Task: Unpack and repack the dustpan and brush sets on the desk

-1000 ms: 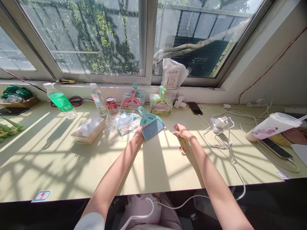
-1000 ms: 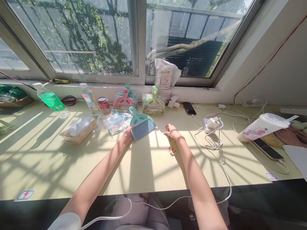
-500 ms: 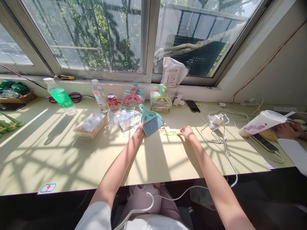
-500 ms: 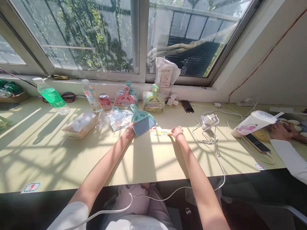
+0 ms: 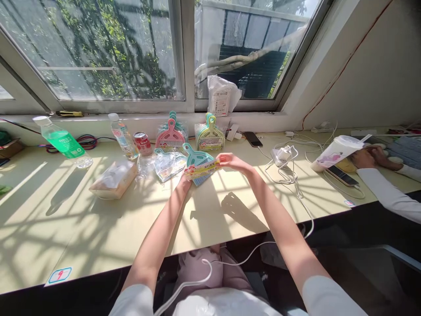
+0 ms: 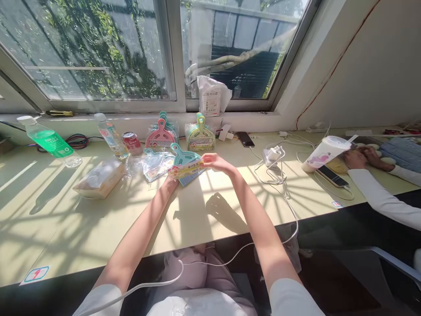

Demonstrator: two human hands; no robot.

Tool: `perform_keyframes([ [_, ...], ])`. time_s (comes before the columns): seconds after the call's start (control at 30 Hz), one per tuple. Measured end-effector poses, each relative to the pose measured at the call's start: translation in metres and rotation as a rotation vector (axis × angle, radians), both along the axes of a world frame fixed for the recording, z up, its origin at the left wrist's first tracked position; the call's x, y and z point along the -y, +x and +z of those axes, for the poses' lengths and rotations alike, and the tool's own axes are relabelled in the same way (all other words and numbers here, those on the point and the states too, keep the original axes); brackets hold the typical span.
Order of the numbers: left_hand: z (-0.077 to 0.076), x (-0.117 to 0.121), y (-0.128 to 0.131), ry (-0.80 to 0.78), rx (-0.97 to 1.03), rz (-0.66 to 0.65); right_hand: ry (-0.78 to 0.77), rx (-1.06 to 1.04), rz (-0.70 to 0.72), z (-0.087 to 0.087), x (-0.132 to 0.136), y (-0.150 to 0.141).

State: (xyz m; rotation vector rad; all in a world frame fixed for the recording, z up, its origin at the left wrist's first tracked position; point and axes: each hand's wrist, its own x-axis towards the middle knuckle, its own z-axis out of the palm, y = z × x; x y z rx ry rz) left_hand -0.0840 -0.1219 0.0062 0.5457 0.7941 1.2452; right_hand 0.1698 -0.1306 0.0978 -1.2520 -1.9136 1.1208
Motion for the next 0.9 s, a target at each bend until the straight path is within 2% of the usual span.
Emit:
perform_keyframes([
  [0.13, 0.004, 0.006, -0.002, 0.044, -0.089, -0.068, 0.079, 0.433, -0.191, -0.009, -0.020, -0.038],
  [0.2, 0.006, 0.007, -0.001, 0.125, -0.123, -0.078, 0.121, 0.481, -0.298, -0.019, -0.023, -0.046],
  [0.33, 0.006, 0.008, 0.003, 0.225, -0.164, -0.041, 0.135, 0.281, -0.482, -0.042, -0.026, -0.047],
  [0.5, 0.001, 0.005, 0.005, 0.206, -0.189, -0.002, 0.059, 0.052, -0.645, -0.068, -0.020, -0.052],
  [0.6, 0.004, 0.007, 0.005, 0.166, -0.182, 0.003, 0.089, -0.079, -0.891, -0.082, -0.005, -0.067],
  [0.67, 0.009, 0.010, 0.006, 0.146, -0.174, 0.010, 0.030, -0.282, -0.995, -0.091, 0.005, -0.080],
  [0.73, 0.013, 0.014, 0.008, 0.140, -0.170, 0.000, -0.133, -0.527, -0.918, -0.097, 0.013, -0.092],
  [0.8, 0.015, 0.017, 0.010, 0.156, -0.187, -0.019, -0.282, -0.745, -0.746, -0.100, 0.016, -0.100],
  [0.9, 0.016, 0.019, 0.013, 0.181, -0.275, -0.042, -0.367, -0.910, -0.601, -0.100, 0.013, -0.102],
])
